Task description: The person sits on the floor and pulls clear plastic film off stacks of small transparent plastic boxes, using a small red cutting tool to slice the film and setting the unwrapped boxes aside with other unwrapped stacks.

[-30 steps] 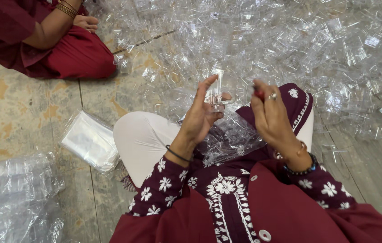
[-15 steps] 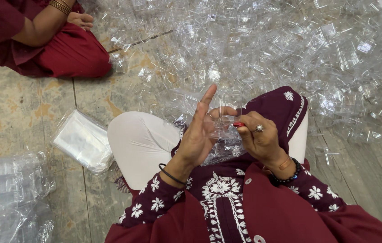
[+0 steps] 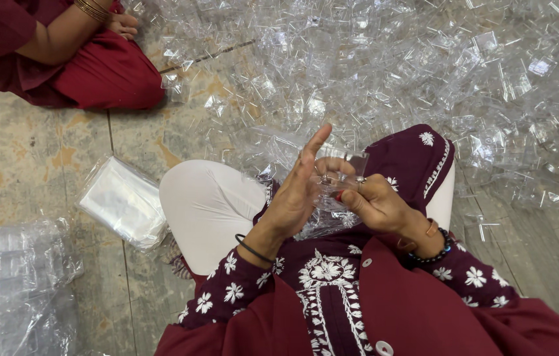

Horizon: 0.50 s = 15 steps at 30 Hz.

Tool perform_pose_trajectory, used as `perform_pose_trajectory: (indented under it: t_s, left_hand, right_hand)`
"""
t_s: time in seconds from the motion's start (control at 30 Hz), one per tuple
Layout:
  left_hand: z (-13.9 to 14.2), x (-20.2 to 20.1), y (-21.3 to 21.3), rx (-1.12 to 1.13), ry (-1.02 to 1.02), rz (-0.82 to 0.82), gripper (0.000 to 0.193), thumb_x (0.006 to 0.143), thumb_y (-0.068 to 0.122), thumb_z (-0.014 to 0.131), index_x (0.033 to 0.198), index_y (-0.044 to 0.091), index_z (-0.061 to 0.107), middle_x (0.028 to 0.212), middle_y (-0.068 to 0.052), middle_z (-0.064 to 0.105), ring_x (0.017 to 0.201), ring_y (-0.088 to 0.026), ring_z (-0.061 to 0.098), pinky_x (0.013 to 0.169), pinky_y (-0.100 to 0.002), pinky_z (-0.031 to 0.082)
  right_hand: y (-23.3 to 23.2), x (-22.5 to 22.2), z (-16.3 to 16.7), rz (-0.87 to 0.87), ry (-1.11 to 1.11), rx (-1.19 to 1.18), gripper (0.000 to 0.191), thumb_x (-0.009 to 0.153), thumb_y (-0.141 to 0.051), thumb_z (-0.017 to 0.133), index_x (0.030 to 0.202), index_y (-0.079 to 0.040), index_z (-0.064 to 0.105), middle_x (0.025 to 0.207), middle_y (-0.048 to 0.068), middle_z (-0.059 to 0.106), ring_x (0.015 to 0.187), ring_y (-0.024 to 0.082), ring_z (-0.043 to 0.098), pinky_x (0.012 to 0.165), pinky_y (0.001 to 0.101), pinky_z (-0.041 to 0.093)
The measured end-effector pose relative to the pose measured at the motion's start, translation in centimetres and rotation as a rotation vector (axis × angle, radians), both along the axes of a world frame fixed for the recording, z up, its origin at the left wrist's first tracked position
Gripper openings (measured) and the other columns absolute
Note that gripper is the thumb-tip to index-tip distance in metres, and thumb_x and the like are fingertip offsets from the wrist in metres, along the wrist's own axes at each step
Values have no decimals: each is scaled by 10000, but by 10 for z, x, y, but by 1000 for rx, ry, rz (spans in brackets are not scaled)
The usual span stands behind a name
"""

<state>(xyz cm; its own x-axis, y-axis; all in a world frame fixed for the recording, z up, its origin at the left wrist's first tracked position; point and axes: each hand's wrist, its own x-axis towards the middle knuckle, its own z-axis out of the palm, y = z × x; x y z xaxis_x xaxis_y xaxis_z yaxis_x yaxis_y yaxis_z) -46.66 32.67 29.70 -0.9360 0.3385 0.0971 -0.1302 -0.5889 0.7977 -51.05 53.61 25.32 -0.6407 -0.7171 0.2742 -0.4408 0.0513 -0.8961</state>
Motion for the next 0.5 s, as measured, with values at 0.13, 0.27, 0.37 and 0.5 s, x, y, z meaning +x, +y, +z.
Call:
perform_pose_trajectory:
  t_s: [0.13, 0.27, 0.37, 0.5]
  left_hand:
    - [-12, -8, -7, -81, 57, -67, 808, 1111, 551, 394, 1706, 86, 108, 1192, -124, 617, 1070, -197, 610, 1003, -390, 516]
    - [-16, -15, -15, -357, 191, -48, 844, 1097, 604, 385, 1700, 59, 159, 1177, -99, 655, 1112, -165, 608, 1090, -360, 481]
    - [-12, -19, -19, -404, 247, 90, 899, 1047, 627, 423, 1688, 66, 134, 1201, -85, 654, 987, -146, 590, 975, -349, 504]
    - [-5, -18, -26, -483, 374, 272, 889, 1087, 610, 475, 1701, 78, 115, 1308, -92, 606, 1126, -134, 537, 1096, -326, 431]
  right_hand:
    - [4, -16, -18, 228, -128, -23, 442, 1098, -374, 490, 874, -49, 689, 531, -20, 471, 458, 74, 429, 449, 290, 371]
    - [16, -38, -30, 550, -644, 83, 490, 1079, -436, 453, 745, -97, 570, 543, -80, 383, 446, 56, 331, 415, 262, 276]
    - [28, -48, -26, 581, -805, 60, 550, 1136, -447, 470, 708, -107, 537, 538, -103, 362, 446, 44, 283, 410, 239, 231]
    - [17, -31, -12, 271, -542, 42, 525, 1081, -452, 446, 773, -62, 614, 572, -70, 445, 481, 55, 375, 432, 257, 311]
